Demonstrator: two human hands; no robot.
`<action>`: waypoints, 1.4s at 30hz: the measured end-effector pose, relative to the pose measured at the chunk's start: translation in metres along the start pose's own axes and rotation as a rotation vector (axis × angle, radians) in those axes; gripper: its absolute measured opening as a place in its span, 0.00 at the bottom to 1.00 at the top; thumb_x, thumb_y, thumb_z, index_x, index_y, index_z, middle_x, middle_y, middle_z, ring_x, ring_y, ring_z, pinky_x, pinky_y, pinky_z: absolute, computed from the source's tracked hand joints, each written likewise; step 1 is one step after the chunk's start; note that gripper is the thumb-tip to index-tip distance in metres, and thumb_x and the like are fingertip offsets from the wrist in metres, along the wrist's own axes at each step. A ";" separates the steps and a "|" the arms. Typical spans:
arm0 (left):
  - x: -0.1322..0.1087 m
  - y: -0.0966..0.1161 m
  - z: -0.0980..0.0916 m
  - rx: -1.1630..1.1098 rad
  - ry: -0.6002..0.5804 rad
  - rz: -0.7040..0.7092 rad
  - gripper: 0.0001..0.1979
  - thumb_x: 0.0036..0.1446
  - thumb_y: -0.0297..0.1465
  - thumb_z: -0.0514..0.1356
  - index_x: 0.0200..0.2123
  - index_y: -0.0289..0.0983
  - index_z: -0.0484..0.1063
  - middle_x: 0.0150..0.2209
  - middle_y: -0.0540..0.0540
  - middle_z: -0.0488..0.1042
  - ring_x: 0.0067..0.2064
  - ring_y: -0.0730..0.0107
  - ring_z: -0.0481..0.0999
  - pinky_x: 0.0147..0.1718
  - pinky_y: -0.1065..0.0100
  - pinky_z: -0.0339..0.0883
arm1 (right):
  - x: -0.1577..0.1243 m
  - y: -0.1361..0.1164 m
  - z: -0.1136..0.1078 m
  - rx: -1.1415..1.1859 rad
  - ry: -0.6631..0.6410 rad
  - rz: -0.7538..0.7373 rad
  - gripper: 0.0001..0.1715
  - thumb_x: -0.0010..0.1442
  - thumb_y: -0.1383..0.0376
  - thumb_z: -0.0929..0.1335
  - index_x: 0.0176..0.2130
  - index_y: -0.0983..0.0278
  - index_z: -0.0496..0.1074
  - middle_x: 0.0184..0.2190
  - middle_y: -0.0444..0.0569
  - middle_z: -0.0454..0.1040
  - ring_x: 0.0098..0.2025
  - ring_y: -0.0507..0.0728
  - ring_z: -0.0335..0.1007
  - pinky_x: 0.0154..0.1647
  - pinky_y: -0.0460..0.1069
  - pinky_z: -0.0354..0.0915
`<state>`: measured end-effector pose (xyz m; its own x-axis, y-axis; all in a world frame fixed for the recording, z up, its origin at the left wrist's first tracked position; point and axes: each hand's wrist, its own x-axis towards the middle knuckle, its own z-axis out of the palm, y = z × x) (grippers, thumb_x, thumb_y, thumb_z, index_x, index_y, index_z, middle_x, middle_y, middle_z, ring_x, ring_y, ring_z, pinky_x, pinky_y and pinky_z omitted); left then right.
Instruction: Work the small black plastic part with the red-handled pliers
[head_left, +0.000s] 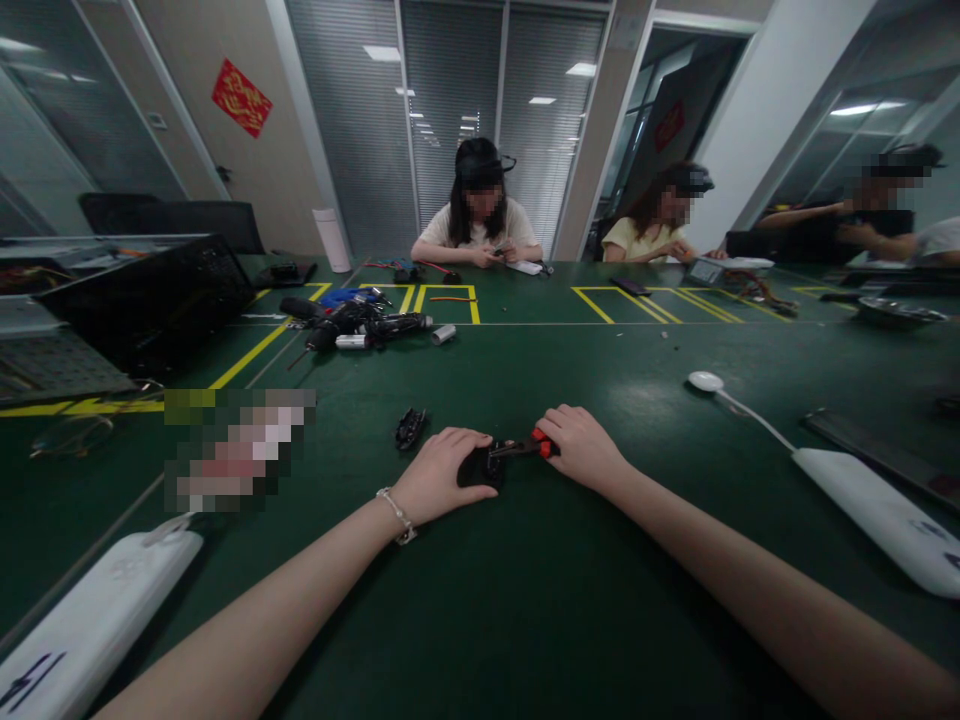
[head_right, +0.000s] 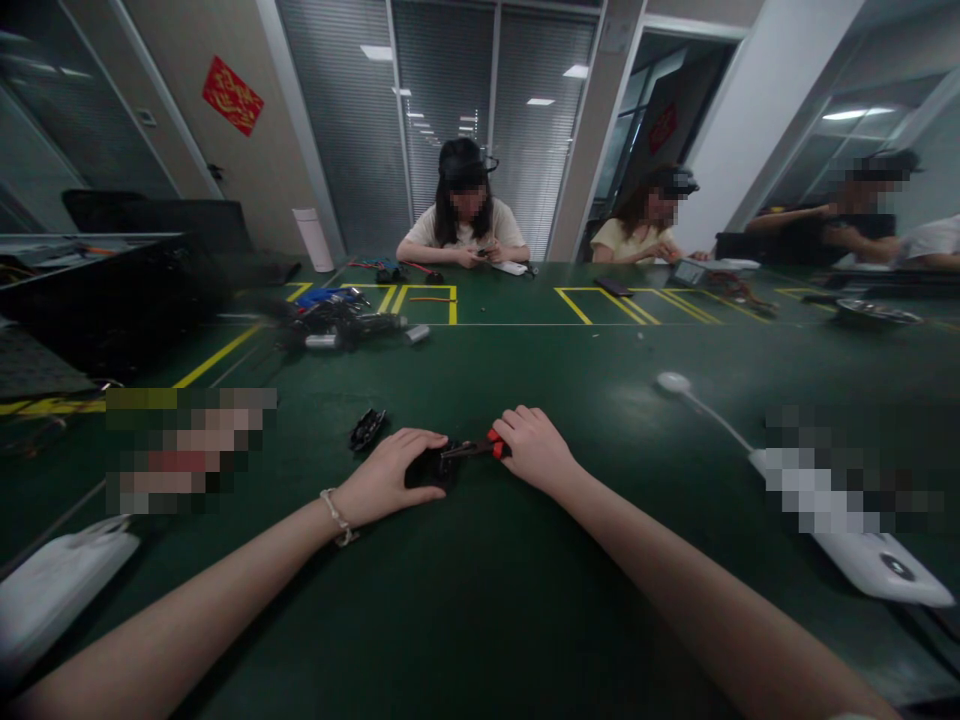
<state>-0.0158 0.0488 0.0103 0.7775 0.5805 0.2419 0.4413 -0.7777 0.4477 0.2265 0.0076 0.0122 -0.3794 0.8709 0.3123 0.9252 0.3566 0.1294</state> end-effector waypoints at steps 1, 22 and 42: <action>0.000 0.000 0.000 0.000 0.000 -0.002 0.29 0.46 0.44 0.61 0.50 0.41 0.58 0.49 0.46 0.64 0.51 0.59 0.61 0.48 0.57 0.57 | 0.000 0.000 0.000 -0.003 0.000 0.003 0.10 0.47 0.68 0.65 0.35 0.65 0.66 0.34 0.50 0.68 0.36 0.56 0.60 0.36 0.50 0.54; 0.000 0.000 0.001 0.010 0.005 0.003 0.28 0.47 0.44 0.60 0.50 0.41 0.59 0.50 0.45 0.63 0.51 0.58 0.62 0.48 0.56 0.56 | 0.001 0.000 0.001 -0.008 0.003 -0.007 0.10 0.47 0.68 0.65 0.34 0.65 0.66 0.33 0.50 0.68 0.35 0.56 0.59 0.36 0.50 0.54; 0.000 0.001 -0.001 0.017 -0.006 -0.013 0.28 0.47 0.44 0.60 0.50 0.41 0.59 0.49 0.45 0.63 0.49 0.59 0.62 0.47 0.57 0.58 | 0.000 -0.001 -0.001 -0.010 0.003 0.008 0.10 0.47 0.68 0.65 0.35 0.65 0.66 0.34 0.50 0.68 0.36 0.56 0.59 0.36 0.50 0.54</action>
<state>-0.0153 0.0484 0.0113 0.7746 0.5888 0.2311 0.4584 -0.7743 0.4362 0.2257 0.0073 0.0129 -0.3721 0.8726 0.3163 0.9281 0.3463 0.1366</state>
